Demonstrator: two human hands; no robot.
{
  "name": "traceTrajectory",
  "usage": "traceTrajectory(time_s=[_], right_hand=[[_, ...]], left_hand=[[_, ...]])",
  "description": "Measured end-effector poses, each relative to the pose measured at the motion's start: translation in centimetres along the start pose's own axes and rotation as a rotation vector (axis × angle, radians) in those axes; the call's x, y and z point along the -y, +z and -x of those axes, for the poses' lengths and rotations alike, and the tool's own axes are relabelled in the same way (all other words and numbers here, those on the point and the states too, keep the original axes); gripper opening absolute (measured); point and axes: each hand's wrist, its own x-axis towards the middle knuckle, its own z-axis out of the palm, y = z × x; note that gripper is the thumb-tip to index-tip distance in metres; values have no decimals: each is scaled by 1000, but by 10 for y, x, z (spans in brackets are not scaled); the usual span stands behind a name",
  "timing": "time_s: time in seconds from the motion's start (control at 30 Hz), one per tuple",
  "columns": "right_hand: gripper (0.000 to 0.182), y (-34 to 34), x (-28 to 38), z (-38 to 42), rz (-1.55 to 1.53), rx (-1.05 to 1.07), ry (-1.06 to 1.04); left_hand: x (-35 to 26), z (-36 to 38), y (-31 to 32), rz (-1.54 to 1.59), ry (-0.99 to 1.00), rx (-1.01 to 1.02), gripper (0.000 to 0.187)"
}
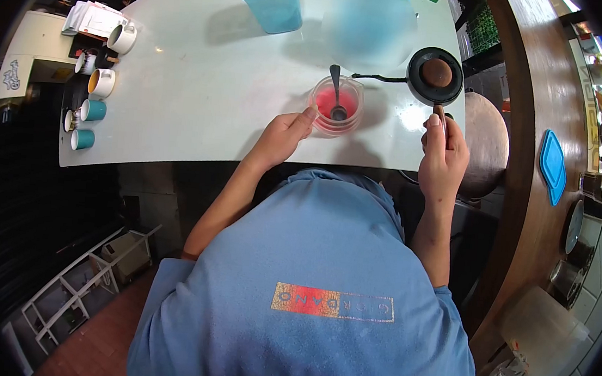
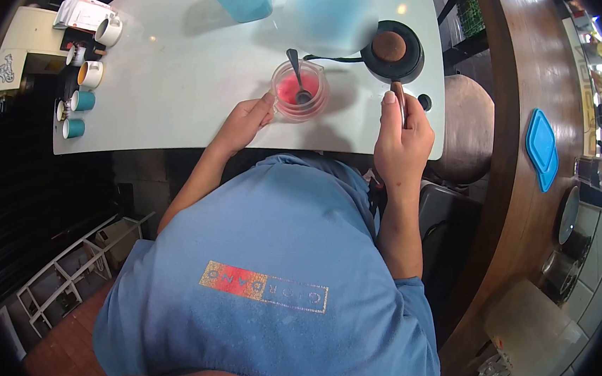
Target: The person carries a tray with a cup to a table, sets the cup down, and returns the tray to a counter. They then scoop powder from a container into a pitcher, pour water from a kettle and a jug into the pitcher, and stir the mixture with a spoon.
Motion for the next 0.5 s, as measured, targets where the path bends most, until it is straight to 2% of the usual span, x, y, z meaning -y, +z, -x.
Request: traceTrajectory(time_s=[0.5], right_hand=[[29, -15, 1, 17, 60, 6, 28]], left_hand=[[1, 0, -3, -26, -37, 22, 57]])
